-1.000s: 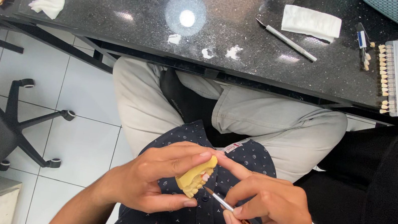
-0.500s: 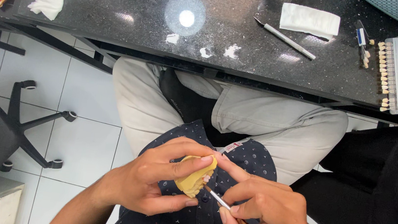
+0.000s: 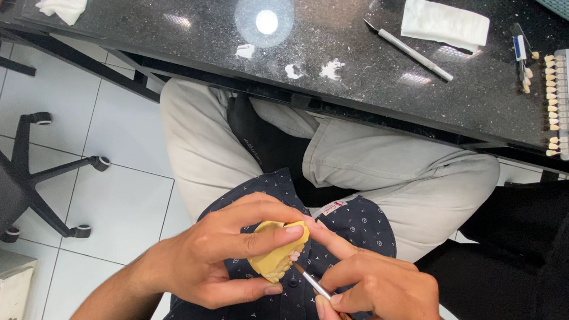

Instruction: The person holds a yellow plaster dental cast in one hand and uses a fine brush to apply and shape material on a single tooth on the cast, periodically rotating the model and wiping or repositioning the brush while working over the same tooth.

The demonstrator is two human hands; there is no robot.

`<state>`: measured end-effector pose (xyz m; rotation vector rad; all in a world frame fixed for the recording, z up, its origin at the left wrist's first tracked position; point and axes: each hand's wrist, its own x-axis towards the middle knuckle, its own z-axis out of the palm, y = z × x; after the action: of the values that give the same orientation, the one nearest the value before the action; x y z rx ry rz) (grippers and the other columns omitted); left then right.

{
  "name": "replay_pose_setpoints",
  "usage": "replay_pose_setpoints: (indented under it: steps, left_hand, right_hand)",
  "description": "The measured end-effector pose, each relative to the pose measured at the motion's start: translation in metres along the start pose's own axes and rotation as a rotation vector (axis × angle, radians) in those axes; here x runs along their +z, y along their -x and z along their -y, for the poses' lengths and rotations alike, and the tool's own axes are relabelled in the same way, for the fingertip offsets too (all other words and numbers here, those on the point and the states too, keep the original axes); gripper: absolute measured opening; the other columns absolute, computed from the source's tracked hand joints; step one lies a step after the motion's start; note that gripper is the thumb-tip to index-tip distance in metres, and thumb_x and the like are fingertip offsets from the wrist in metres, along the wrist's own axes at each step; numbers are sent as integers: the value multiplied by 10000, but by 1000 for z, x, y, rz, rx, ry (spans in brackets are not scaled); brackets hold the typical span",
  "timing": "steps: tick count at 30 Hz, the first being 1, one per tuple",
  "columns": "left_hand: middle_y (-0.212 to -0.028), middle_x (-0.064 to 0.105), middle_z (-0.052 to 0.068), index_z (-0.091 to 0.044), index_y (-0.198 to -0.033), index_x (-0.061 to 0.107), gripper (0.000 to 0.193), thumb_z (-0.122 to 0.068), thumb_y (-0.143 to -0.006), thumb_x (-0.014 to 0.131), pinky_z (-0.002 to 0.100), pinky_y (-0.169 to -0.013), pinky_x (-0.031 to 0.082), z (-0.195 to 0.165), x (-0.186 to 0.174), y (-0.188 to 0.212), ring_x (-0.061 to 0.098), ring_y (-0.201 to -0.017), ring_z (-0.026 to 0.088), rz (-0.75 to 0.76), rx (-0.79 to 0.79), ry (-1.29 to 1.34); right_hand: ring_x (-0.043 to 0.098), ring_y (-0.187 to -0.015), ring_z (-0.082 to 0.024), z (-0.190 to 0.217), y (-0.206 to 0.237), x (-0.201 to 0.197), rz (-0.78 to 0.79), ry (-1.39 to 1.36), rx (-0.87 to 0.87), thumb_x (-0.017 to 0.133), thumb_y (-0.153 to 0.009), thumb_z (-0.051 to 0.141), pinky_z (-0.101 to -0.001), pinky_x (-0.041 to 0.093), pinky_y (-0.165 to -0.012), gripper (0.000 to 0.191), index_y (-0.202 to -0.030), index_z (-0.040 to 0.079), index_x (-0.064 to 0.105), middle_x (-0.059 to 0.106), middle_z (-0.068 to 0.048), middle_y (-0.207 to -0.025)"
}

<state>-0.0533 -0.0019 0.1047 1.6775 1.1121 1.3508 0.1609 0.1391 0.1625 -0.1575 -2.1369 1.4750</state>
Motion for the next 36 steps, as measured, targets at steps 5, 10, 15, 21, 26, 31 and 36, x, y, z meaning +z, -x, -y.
replay_pose_setpoints:
  steps: [5, 10, 15, 21, 26, 31, 36]
  left_hand:
    - [-1508, 577, 162, -147, -1596, 460, 810, -82, -893, 857, 389, -1063, 554, 1, 1, 0, 649, -1267, 304, 2, 8, 3]
    - [-1507, 584, 174, -118, -1580, 482, 788, -104, -888, 858, 393, -1075, 552, 2, 1, 2, 658, -1279, 304, -1, 16, -7]
    - [-1568, 563, 221, -2, -1614, 413, 792, -128, -940, 809, 398, -1142, 560, 4, 0, 10, 685, -1338, 313, 43, -99, 296]
    - [-1658, 444, 242, 16, -1681, 221, 852, -133, -1011, 727, 477, -1245, 495, 10, 16, 15, 600, -1431, 354, 1, -333, 925]
    - [-1696, 391, 242, 5, -1680, 207, 845, -130, -1021, 718, 488, -1245, 489, 13, 20, 16, 588, -1430, 346, -20, -322, 982]
    - [-1745, 356, 231, 12, -1680, 246, 822, -139, -1026, 721, 463, -1242, 486, 13, 16, 16, 582, -1440, 327, -1, -283, 763]
    - [-1687, 401, 239, 27, -1671, 305, 813, -159, -1008, 738, 466, -1229, 511, 12, 15, 15, 617, -1395, 331, -9, -286, 644]
  right_hand:
    - [702, -595, -151, 3, 0, -1, -16, -47, 23, 706, -729, -103, -603, 557, -1062, 227, -777, 26, 526, 670, -99, -725]
    - [715, -652, -156, 1, -1, -1, 16, -8, 1, 736, -775, -90, -604, 595, -1090, 229, -812, 27, 542, 695, -97, -766]
    - [732, -665, -181, 1, 1, -7, -14, -153, 49, 695, -758, -68, -634, 573, -1068, 197, -782, 34, 529, 681, -116, -726]
    - [777, -713, -185, -6, 6, 0, -87, -149, 12, 696, -793, -56, -662, 536, -1112, 161, -835, 27, 566, 708, -132, -739]
    - [828, -839, -253, -11, 10, 5, -92, -78, -47, 708, -843, -61, -632, 556, -1115, 178, -916, 10, 562, 750, -168, -829]
    - [820, -801, -222, -10, 8, 7, -105, -37, -25, 724, -822, -71, -617, 576, -1094, 184, -914, 9, 587, 755, -151, -814]
    - [817, -802, -215, -10, 8, 6, -96, 2, -18, 745, -805, -71, -602, 603, -1064, 210, -897, 22, 581, 750, -129, -795]
